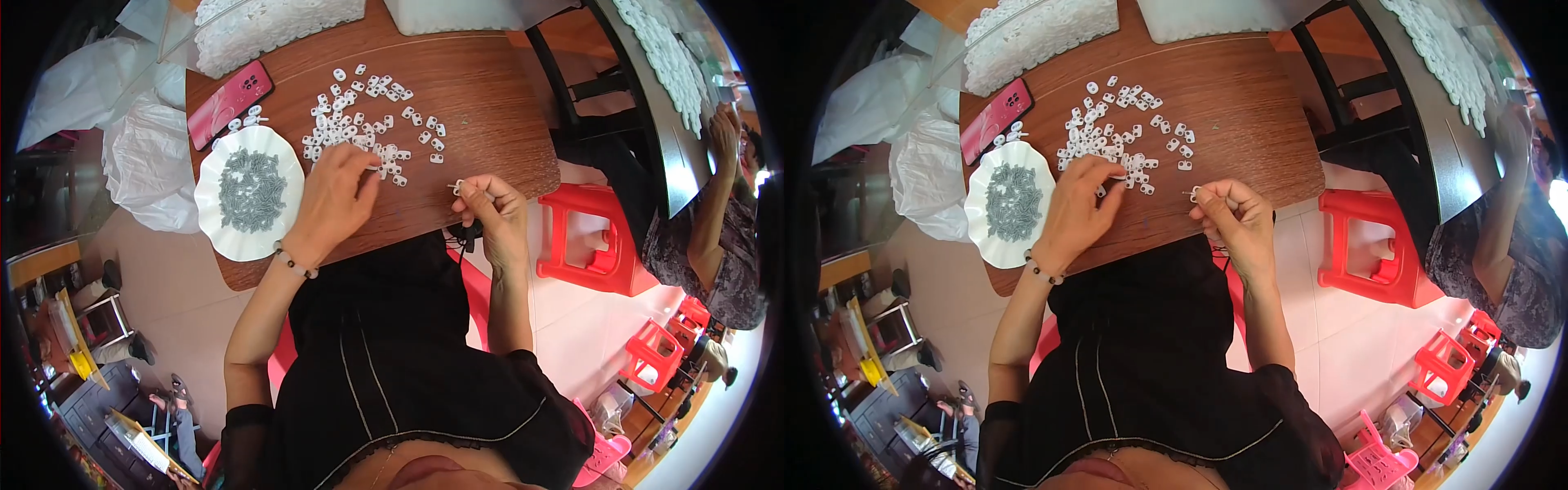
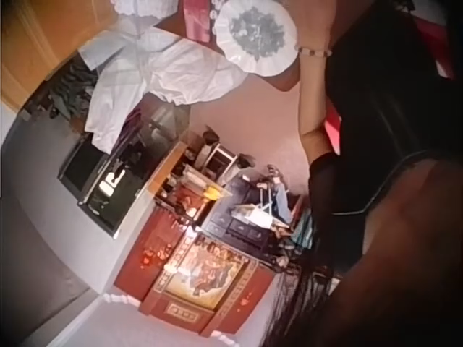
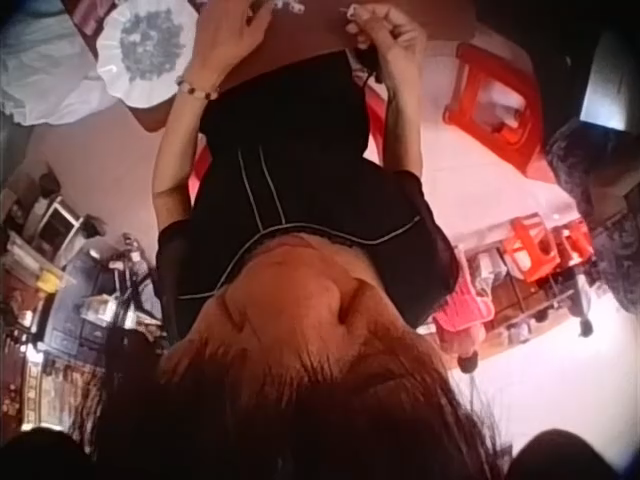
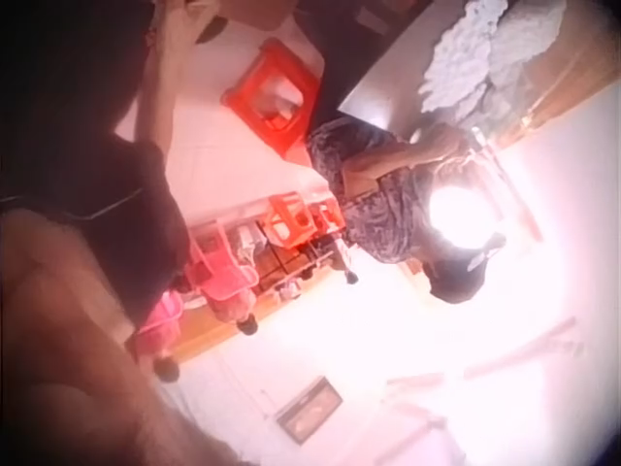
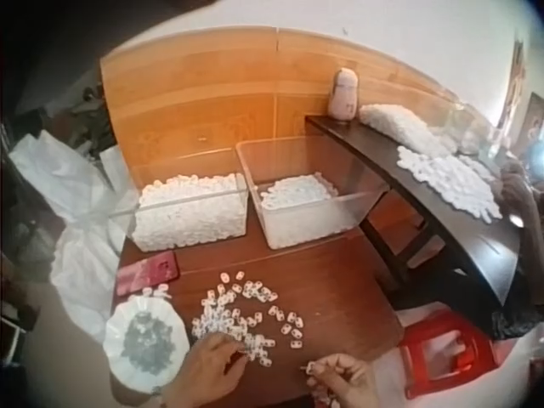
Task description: Assembling small white plastic components and grey rings by hand at a workshop table.
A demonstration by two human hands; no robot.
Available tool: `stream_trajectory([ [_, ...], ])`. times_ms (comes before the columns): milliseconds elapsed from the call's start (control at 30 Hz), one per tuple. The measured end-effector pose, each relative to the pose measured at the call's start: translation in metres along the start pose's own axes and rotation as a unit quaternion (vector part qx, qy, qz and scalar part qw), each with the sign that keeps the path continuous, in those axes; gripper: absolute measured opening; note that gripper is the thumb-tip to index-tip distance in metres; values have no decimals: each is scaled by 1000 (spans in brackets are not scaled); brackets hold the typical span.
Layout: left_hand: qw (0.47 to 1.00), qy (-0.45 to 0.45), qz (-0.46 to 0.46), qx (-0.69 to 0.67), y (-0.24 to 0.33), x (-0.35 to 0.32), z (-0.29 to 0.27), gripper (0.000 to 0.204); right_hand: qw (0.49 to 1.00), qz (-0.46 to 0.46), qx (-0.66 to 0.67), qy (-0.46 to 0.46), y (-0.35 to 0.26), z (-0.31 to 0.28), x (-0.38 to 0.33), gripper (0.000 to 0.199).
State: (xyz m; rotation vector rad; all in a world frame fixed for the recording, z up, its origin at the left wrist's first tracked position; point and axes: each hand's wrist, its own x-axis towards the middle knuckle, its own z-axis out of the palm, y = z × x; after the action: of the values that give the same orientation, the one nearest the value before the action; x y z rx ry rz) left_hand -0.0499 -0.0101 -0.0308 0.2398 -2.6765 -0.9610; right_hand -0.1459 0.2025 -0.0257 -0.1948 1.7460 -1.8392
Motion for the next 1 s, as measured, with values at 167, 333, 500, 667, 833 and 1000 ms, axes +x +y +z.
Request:
stream_trajectory([
  [167,991,61,-17,118,-18,-4,-28,16,1000,2,3,-9,1,1,4,12],
  [333,983,39,-36,174,-19,1,-27,18,1000,-1,-5,-23,3,5,5,12],
  [500,985,19,-70,155,-20,11,-13,19,1000,1,-13,-26,2,5,4,12],
  [667,991,55,-35,121,-10,16,-12,19,1000,-2,-9,-25,1,7,3,12],
  [833,991,49,-7,124,-11,19,-6,17,999,-9,-9,-38,2,8,2,13],
  [1000,991,61,-14,114,-18,17,-2,10,999,-4,-4,-46,0,12,0,13],
])
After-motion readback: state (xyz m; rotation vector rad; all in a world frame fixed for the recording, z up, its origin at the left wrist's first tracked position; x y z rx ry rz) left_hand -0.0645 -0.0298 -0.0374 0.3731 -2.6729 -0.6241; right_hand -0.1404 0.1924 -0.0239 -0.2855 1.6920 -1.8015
